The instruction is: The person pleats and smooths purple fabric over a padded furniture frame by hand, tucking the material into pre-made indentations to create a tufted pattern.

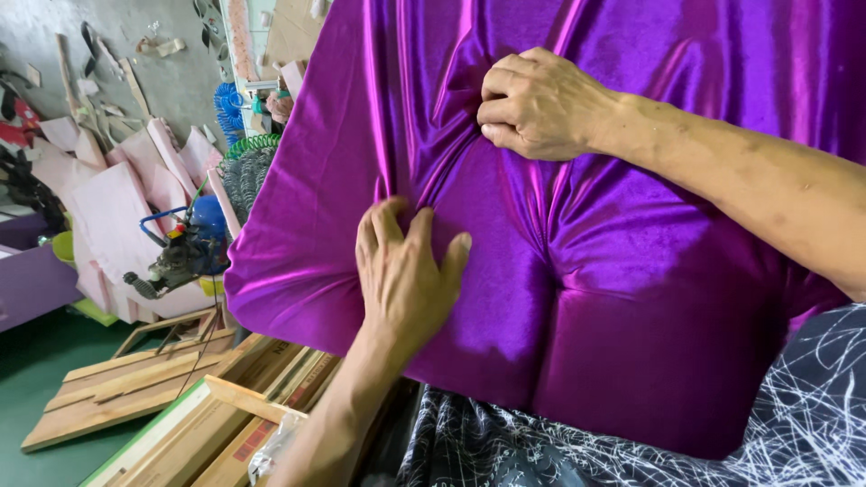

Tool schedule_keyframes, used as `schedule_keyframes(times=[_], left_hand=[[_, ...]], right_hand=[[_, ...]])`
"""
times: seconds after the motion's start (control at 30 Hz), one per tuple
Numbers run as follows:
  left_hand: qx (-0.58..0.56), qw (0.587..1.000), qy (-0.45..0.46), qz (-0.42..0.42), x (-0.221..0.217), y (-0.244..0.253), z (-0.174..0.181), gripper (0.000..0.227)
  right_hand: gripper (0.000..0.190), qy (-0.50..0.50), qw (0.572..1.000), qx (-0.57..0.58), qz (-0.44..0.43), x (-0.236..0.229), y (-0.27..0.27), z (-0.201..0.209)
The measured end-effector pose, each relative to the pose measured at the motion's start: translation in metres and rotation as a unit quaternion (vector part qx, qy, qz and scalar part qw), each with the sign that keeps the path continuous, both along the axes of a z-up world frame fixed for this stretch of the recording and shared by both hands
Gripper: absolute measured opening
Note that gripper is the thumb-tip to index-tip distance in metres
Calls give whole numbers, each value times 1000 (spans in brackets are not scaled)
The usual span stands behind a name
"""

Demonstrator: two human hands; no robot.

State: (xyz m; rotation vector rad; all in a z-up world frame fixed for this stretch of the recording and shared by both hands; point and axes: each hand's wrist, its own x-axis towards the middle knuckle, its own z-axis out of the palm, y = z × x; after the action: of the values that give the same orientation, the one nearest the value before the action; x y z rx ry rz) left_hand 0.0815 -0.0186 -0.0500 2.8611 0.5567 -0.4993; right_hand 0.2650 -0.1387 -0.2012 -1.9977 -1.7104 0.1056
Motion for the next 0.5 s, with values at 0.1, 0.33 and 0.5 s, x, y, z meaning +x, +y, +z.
schedule_keyframes(times=[0.1, 0.33, 0.5], left_hand=[[-55, 997, -48, -10, 14, 6, -9, 47], [-189, 963, 170, 90, 76, 3, -14, 48], [-219, 937, 252, 104, 119, -5, -6, 62]], right_hand=[[22, 19, 1000, 8, -2, 1, 1, 1], [20, 31, 999, 30, -2, 0, 0, -1], [24, 37, 999, 28, 14, 3, 0, -6]])
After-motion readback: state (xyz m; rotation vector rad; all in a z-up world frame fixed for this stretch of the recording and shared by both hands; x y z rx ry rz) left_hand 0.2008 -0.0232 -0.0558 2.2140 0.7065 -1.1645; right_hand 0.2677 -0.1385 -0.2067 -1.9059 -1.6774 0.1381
